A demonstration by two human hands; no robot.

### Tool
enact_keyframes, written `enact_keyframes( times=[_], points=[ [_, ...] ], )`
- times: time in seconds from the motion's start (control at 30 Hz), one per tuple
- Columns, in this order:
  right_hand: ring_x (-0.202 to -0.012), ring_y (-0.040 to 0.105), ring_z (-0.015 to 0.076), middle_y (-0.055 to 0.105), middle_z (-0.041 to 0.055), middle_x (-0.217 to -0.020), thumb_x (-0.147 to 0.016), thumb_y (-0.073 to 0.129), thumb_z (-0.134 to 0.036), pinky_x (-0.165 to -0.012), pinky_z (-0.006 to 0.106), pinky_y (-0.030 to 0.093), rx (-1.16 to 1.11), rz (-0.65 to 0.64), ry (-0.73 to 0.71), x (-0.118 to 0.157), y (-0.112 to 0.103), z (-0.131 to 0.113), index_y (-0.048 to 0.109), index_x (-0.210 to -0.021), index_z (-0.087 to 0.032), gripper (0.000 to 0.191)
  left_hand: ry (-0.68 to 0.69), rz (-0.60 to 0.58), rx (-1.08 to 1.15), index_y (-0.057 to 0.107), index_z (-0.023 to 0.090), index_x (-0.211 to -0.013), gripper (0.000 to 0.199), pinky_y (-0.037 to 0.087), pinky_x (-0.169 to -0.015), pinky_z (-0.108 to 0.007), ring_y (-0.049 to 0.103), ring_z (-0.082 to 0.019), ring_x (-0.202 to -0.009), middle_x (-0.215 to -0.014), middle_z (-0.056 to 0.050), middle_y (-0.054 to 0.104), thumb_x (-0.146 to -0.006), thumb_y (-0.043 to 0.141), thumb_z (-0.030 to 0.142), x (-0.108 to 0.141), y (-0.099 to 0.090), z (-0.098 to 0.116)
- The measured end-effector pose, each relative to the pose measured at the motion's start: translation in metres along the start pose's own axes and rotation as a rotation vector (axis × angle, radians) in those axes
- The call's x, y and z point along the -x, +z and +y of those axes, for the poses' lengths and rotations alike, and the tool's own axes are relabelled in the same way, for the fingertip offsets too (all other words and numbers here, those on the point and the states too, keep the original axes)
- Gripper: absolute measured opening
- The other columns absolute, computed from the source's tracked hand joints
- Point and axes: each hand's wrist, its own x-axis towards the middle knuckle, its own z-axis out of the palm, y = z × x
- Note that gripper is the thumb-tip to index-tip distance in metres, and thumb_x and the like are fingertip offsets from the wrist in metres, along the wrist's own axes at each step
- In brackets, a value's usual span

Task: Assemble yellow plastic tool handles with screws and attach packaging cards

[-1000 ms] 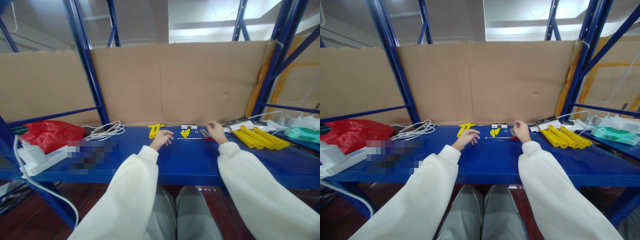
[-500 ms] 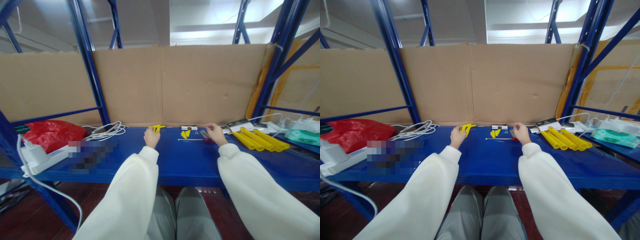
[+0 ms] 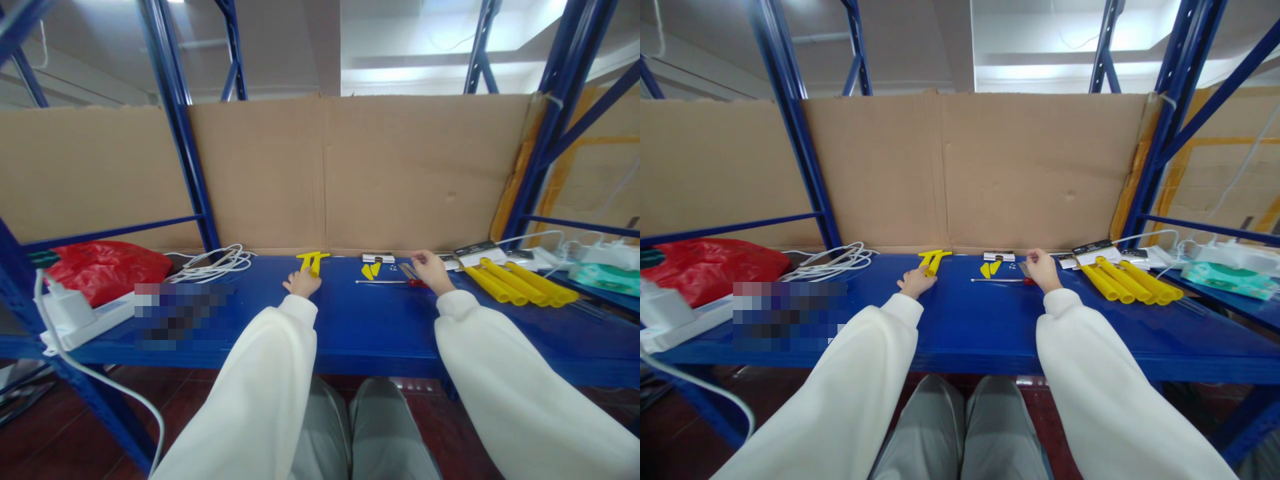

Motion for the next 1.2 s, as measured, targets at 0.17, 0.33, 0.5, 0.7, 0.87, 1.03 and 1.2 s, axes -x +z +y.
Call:
enact_keyframes(
  times=[0.17, 0.33, 0.5, 0.7, 0.87, 1.03, 1.2],
  points=[
    [-0.091, 0.072, 0.0232, 0.077, 0.0122, -0.094, -0.078, 0.057, -0.011, -0.093, 0.039, 0.054, 0.009, -0.009, 0.007, 0.001, 0.000, -0.002, 0.071, -0.086, -0.016, 0.017, -0.017, 0.045, 0.055, 0.063, 0.027, -0.132, 0.051, 0.036, -0.108, -0.056, 0.056, -0.036, -0.129, -0.135, -0.016, 0.064, -0.082, 0.066, 0.036, -0.001, -0.002, 0.000],
    [-0.091, 0.071, 0.0232, 0.077, 0.0122, -0.094, -0.078, 0.056, -0.011, -0.093, 0.039, 0.054, 0.014, -0.009, 0.009, 0.000, 0.000, -0.002, 0.071, -0.086, -0.016, 0.017, -0.007, 0.157, 0.153, 0.065, 0.025, -0.128, 0.045, 0.042, -0.105, -0.051, 0.058, -0.032, -0.128, -0.129, -0.014, 0.068, -0.084, 0.068, 0.029, -0.003, -0.001, 0.000],
    [-0.090, 0.072, 0.0227, 0.077, 0.0115, -0.093, -0.078, 0.057, -0.012, -0.092, 0.038, 0.055, 0.021, -0.016, 0.009, 0.000, 0.000, -0.001, 0.071, -0.085, -0.016, 0.017, -0.061, 0.247, 0.310, 0.068, 0.015, -0.122, 0.033, 0.045, -0.104, -0.043, 0.062, -0.030, -0.124, -0.126, -0.018, 0.069, -0.090, 0.061, 0.022, -0.005, -0.004, 0.002],
    [-0.089, 0.072, 0.0220, 0.077, 0.0101, -0.092, -0.077, 0.058, -0.011, -0.091, 0.037, 0.055, 0.015, -0.015, 0.002, -0.001, 0.001, 0.000, 0.071, -0.083, -0.017, 0.016, -0.209, 0.265, 0.611, 0.067, 0.014, -0.116, 0.029, 0.052, -0.097, -0.032, 0.068, -0.026, -0.116, -0.121, -0.016, 0.072, -0.088, 0.066, 0.018, -0.016, -0.002, -0.001],
    [-0.089, 0.072, 0.0214, 0.077, 0.0101, -0.093, -0.077, 0.058, -0.010, -0.091, 0.035, 0.055, 0.021, -0.011, 0.005, -0.001, 0.001, 0.002, 0.070, -0.083, -0.017, 0.016, -0.295, 0.241, 0.935, 0.059, 0.011, -0.126, 0.037, 0.056, -0.075, -0.023, 0.075, -0.020, -0.098, -0.121, -0.017, 0.072, -0.089, 0.059, 0.012, -0.021, 0.003, -0.001],
    [-0.088, 0.072, 0.0218, 0.077, 0.0099, -0.090, -0.076, 0.058, -0.012, -0.090, 0.037, 0.055, 0.009, -0.012, -0.014, -0.002, 0.001, 0.004, 0.070, -0.084, -0.017, 0.015, -0.340, 0.264, 1.142, 0.062, 0.005, -0.125, 0.037, 0.055, -0.067, -0.019, 0.077, -0.019, -0.091, -0.120, -0.020, 0.072, -0.089, 0.055, 0.009, -0.015, -0.003, 0.005],
    [-0.088, 0.072, 0.0221, 0.077, 0.0106, -0.091, -0.077, 0.057, -0.013, -0.091, 0.037, 0.055, 0.016, -0.020, -0.010, -0.001, 0.000, 0.003, 0.071, -0.085, -0.017, 0.017, -0.227, 0.322, 1.328, 0.068, 0.006, -0.106, 0.026, 0.057, -0.073, -0.022, 0.076, -0.020, -0.094, -0.109, -0.016, 0.075, -0.091, 0.047, 0.010, -0.005, -0.017, 0.015]
  ],
)
